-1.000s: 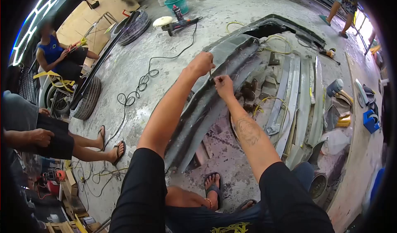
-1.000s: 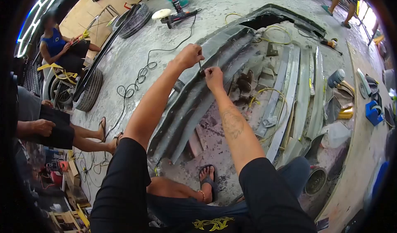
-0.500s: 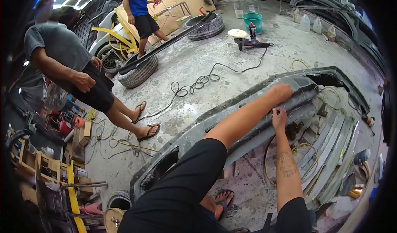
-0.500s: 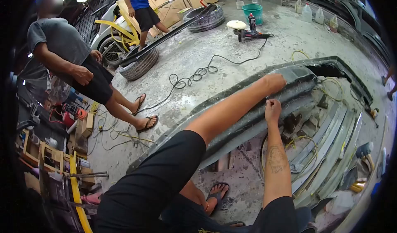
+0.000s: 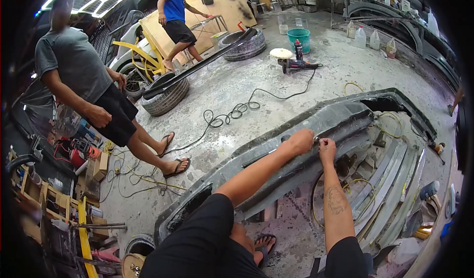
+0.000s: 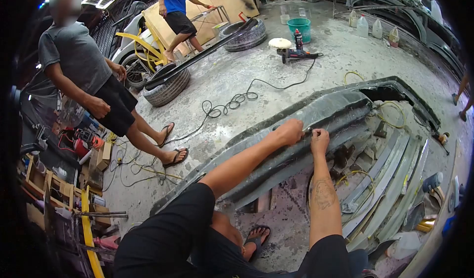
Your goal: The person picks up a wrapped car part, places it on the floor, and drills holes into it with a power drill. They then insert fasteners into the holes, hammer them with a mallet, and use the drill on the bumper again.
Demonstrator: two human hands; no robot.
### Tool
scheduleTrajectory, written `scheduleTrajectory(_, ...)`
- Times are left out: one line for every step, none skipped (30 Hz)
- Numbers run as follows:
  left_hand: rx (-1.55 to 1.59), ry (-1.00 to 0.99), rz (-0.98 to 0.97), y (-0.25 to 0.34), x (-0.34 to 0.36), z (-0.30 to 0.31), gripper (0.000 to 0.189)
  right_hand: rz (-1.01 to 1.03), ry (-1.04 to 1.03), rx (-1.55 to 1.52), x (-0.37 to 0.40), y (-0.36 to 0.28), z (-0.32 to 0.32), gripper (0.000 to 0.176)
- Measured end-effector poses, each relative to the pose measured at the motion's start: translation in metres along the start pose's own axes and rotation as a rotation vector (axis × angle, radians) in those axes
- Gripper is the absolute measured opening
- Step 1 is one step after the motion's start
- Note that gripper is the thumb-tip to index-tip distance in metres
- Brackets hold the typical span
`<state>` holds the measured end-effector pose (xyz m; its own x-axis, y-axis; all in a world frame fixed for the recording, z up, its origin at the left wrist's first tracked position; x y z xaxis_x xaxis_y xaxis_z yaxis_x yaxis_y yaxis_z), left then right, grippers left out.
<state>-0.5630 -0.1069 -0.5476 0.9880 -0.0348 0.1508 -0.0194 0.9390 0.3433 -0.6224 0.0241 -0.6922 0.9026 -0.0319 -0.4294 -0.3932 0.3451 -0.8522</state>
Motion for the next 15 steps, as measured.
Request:
scheduleTrajectory(-0.028,0.149,-0.045,-0.007,-0.005,-0.002,0.013,-0.004,0.005,0.013,-0.001,0.002,-0.001,0.021)
scheduleTrajectory(-0.056,0.297,-0.089,-0.013,-0.009,-0.005,0.013,-0.008,0.007,0.027,0.002,0.003,-0.006,0.021)
scheduleTrajectory(-0.058,0.297,-0.078,-0.007,-0.009,-0.002,0.013,-0.003,0.019,0.011,0.004,-0.005,-0.003,0.021)
scheduleTrajectory(-0.155,0.241,-0.117,0.006,-0.013,0.003,0.012,0.002,0.012,0.007,0.005,-0.002,-0.002,0.021)
scheduleTrajectory(-0.256,0.192,-0.155,0.018,-0.016,0.011,0.012,0.075,0.017,0.023,0.003,-0.002,0.001,0.021)
scheduleTrajectory(-0.315,0.202,-0.150,0.022,-0.027,0.007,0.013,0.147,0.017,0.037,0.004,-0.004,0.000,0.021)
scheduleTrajectory(-0.372,0.211,-0.140,0.026,-0.039,0.003,0.014,0.090,-0.009,-0.026,0.006,-0.013,0.003,0.020)
scheduleTrajectory(-0.397,0.221,-0.139,0.034,-0.042,0.008,0.014,0.100,-0.026,-0.031,0.005,0.001,-0.008,0.020)
scheduleTrajectory(-0.420,0.221,-0.142,0.042,-0.047,0.009,0.016,0.074,0.025,-0.220,0.005,0.036,-0.021,0.020)
scheduleTrajectory(-0.451,0.215,-0.137,0.047,-0.056,0.006,0.015,0.045,0.083,-0.406,0.004,0.059,-0.028,0.020)
scheduleTrajectory(-0.482,0.206,-0.133,0.052,-0.066,0.001,0.015,0.102,0.095,-0.301,0.003,0.063,-0.031,0.017)
scheduleTrajectory(-0.476,0.205,-0.124,0.060,-0.077,-0.004,0.015,0.101,0.085,-0.301,0.004,0.049,-0.024,0.017)
scheduleTrajectory(-0.514,0.191,-0.073,0.068,-0.089,-0.009,0.014,0.172,0.024,-0.094,0.002,0.021,-0.009,0.016)
scheduleTrajectory(-0.550,0.176,-0.025,0.072,-0.094,-0.011,0.014,0.244,-0.036,0.115,0.001,0.002,-0.002,0.015)
scheduleTrajectory(-0.541,0.176,-0.022,0.073,-0.091,-0.010,0.014,0.247,-0.043,0.121,0.001,-0.003,-0.003,0.015)
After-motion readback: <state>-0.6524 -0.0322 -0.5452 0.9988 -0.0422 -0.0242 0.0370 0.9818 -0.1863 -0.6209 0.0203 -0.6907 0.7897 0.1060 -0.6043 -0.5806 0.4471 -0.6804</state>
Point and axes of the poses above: each hand's wrist, its own x-axis away from the middle knuckle, its own z-axis out of the back of the hand, y = z × x, the point moved 2 cm from there along -x, towards the middle knuckle, and after that the axes turned 10 degrees about z, right-handed, at the moved point
